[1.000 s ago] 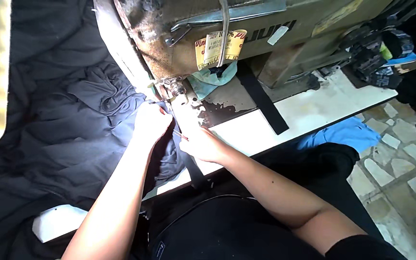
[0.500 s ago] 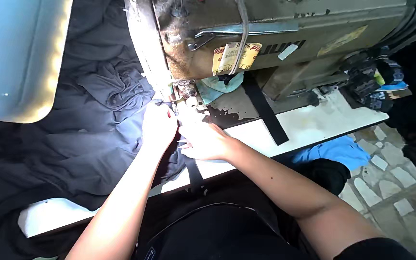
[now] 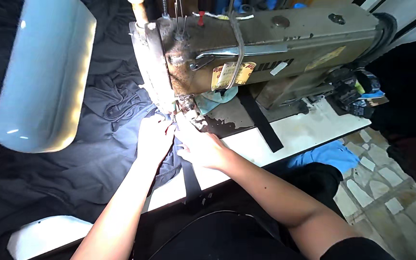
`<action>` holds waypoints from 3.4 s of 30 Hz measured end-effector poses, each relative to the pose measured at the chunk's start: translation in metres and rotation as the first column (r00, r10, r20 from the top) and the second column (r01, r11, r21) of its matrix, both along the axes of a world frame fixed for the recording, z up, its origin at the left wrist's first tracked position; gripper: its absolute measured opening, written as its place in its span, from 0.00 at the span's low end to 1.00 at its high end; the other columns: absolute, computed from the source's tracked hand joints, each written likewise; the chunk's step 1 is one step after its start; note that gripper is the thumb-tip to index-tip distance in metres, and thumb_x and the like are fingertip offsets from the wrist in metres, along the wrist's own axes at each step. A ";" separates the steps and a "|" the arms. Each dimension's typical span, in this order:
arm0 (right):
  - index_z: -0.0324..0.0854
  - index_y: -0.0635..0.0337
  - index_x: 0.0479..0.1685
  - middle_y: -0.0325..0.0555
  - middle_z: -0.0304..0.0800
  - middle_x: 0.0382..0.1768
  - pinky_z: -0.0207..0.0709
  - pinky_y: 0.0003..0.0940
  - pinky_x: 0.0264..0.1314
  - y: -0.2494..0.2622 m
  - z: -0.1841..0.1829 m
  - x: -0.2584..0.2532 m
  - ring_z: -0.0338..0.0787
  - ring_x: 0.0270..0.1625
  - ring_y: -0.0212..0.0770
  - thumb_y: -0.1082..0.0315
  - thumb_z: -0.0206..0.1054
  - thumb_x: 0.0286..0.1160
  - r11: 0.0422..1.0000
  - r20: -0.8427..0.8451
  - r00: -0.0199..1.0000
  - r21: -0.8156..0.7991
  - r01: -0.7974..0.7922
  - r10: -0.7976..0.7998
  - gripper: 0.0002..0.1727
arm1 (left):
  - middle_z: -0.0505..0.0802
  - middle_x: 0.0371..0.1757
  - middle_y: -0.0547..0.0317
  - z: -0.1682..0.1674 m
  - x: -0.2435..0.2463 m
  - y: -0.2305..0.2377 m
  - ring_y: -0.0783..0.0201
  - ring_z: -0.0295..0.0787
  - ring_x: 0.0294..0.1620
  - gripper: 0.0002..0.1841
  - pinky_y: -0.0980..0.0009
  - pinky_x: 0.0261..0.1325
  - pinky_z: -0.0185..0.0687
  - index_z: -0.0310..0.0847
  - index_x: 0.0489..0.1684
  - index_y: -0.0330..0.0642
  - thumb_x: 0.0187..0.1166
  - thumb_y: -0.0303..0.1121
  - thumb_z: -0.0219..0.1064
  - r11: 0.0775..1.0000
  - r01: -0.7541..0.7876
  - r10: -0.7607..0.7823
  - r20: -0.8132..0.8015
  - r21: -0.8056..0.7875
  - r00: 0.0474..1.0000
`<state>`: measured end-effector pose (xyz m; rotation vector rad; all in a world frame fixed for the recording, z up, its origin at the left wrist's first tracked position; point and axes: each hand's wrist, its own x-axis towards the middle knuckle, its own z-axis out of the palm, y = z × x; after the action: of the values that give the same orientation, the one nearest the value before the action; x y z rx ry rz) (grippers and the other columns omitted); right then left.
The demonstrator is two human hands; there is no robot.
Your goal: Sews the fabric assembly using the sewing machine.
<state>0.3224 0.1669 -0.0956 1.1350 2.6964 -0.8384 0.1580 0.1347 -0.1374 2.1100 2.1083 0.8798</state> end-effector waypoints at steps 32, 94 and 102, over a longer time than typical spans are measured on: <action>0.80 0.74 0.70 0.77 0.76 0.75 0.67 0.66 0.79 0.067 -0.058 0.229 0.74 0.79 0.78 0.84 0.58 0.67 0.415 -0.554 0.723 0.592 0.691 -0.414 0.27 | 0.91 0.52 0.32 -0.015 -0.010 0.002 0.31 0.87 0.59 0.18 0.36 0.60 0.78 0.92 0.45 0.32 0.82 0.40 0.62 0.994 0.085 -0.076 -0.121 0.067 0.990; 0.86 0.68 0.55 0.62 0.84 0.66 0.87 0.57 0.40 -0.054 -0.028 0.133 0.93 0.38 0.59 0.74 0.73 0.71 0.859 -0.248 0.889 0.255 0.444 -0.386 0.14 | 0.76 0.83 0.33 -0.014 0.007 -0.064 0.34 0.66 0.87 0.31 0.36 0.84 0.59 0.78 0.77 0.33 0.84 0.46 0.49 0.955 0.265 -0.287 -0.182 -0.135 0.940; 0.87 0.65 0.43 0.47 0.91 0.29 0.85 0.41 0.30 -0.098 -0.005 0.094 0.91 0.29 0.42 0.78 0.72 0.61 0.968 -0.681 0.732 0.189 0.163 0.010 0.10 | 0.83 0.76 0.32 0.009 0.008 -0.059 0.37 0.77 0.80 0.22 0.42 0.83 0.66 0.79 0.70 0.24 0.85 0.32 0.56 0.984 0.173 -0.174 -0.014 -0.041 0.985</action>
<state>0.4165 0.0694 -0.1010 1.1584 3.4490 -1.1593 0.1658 0.0761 -0.1285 2.2472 1.8958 0.7954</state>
